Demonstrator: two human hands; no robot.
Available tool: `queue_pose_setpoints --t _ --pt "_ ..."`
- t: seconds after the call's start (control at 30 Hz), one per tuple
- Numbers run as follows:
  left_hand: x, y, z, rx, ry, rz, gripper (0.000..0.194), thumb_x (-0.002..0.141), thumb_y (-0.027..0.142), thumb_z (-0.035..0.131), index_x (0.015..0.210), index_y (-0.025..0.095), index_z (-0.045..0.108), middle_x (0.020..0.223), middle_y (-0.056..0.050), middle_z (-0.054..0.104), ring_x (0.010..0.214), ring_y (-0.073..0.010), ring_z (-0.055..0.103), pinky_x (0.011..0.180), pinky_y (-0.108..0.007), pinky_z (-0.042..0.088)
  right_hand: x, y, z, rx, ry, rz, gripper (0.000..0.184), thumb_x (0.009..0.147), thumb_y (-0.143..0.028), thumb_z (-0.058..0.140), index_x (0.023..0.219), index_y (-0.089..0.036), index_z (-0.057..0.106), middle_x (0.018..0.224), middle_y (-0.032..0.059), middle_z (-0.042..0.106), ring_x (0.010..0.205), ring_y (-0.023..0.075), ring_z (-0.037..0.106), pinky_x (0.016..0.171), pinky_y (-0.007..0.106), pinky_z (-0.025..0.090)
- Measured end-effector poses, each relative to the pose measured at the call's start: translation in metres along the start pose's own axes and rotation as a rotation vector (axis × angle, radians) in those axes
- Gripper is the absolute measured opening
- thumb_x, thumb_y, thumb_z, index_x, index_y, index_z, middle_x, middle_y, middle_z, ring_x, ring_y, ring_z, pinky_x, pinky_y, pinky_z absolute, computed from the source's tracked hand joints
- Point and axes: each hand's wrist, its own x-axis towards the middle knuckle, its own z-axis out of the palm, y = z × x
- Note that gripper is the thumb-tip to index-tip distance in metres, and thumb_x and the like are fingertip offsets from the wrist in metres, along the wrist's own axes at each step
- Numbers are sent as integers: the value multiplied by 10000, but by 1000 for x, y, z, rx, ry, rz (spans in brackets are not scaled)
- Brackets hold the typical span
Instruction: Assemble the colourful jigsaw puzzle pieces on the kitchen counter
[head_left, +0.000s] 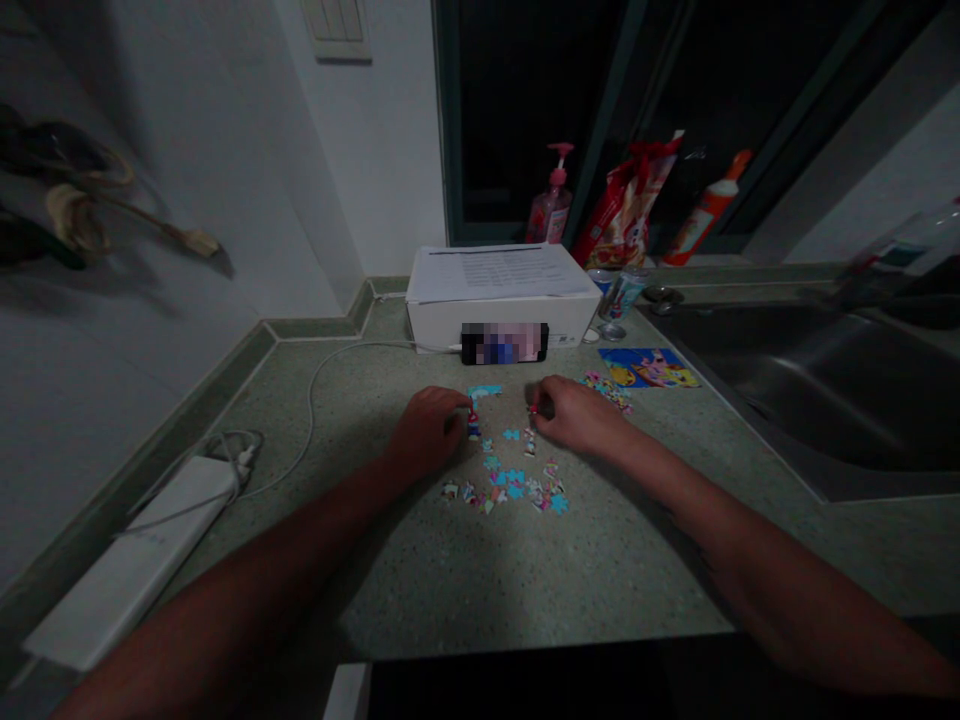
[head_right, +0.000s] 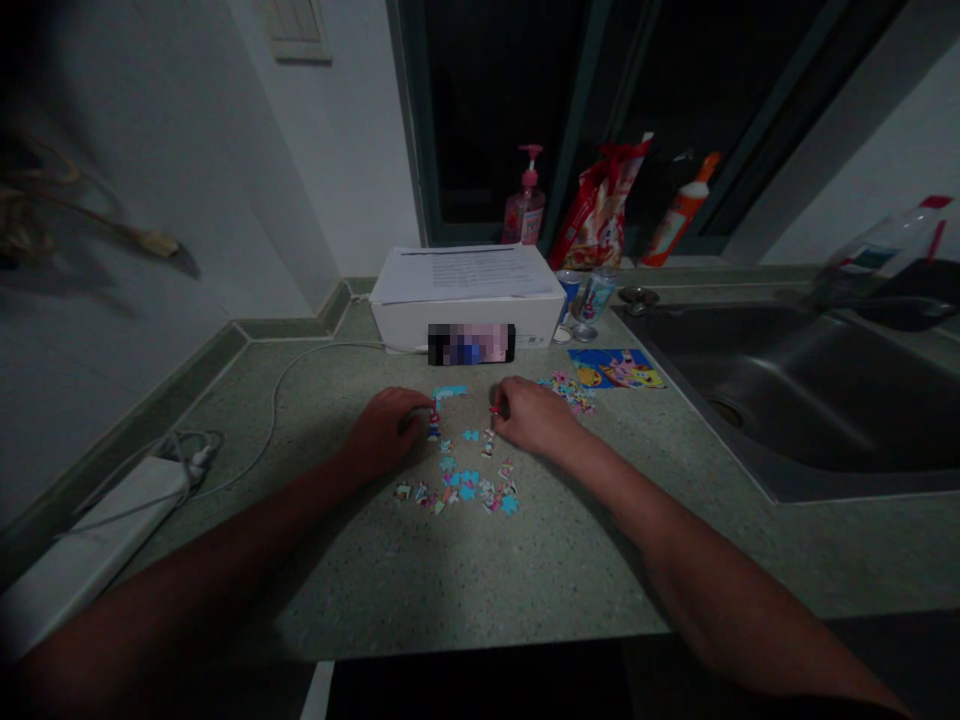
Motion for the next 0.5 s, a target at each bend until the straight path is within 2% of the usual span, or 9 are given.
queue_pose_setpoints --t 0.1,0.3,0.5 --pt "0 1 -1 2 0 -5 362 878 86 569 1136 229 777 1138 -82 821 1106 -285 747 1065 -541 595 2 2 3 87 8 26 157 886 -202 671 1020 -209 751 977 96 785 851 242 703 726 333 444" --pt "0 1 0 6 -4 -7 350 897 95 562 1155 207 771 1151 -93 819 1115 -288 737 1080 -537 583 5 8 8 236 2 -31 78 854 -186 654 900 -222 705 855 44 764 755 201 689 698 307 457" --pt "0 7 -2 -33 -26 42 233 971 171 610 1137 229 763 1133 -77 817 1105 -278 737 1068 -516 576 7 1 15 494 -9 -34 50 823 -183 674 837 -227 655 781 9 731 715 178 659 675 289 478"
